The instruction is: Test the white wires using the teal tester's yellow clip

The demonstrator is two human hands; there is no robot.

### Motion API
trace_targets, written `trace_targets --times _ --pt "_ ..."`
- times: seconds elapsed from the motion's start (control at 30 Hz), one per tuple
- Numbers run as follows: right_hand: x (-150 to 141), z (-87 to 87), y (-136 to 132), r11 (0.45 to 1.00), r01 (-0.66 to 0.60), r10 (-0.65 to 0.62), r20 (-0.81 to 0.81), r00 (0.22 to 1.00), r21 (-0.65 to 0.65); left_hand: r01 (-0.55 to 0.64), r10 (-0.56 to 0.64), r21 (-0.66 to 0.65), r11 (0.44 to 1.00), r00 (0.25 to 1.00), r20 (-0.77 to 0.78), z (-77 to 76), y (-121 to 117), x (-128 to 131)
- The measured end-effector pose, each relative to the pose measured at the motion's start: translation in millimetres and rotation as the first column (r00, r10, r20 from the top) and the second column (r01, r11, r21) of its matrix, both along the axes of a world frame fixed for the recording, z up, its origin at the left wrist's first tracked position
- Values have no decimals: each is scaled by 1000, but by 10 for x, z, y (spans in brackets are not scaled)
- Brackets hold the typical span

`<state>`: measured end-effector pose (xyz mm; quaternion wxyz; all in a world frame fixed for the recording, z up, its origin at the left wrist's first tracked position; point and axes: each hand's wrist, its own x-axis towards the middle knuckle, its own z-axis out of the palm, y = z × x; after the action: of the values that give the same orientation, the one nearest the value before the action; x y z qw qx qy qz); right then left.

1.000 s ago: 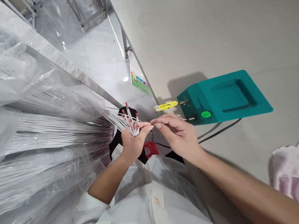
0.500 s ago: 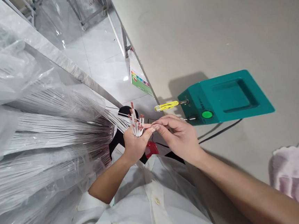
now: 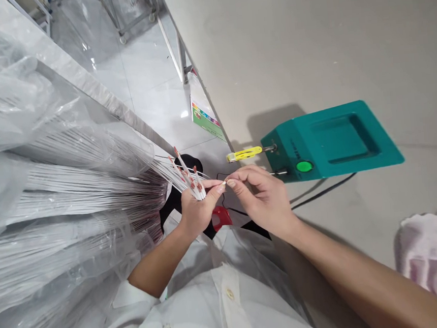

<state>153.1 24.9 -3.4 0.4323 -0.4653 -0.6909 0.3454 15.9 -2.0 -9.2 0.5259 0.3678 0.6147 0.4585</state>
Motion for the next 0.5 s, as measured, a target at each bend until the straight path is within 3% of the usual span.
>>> trace_targets --times 0.37,0.5 --pt "-29 -13 20 976 -114 47 -336 941 -184 -23 21 22 999 995 102 -68 -5 2" --pt "-40 -4 17 980 -74 12 -316 949 -185 31 -35 25 999 980 197 -68 -3 -6"
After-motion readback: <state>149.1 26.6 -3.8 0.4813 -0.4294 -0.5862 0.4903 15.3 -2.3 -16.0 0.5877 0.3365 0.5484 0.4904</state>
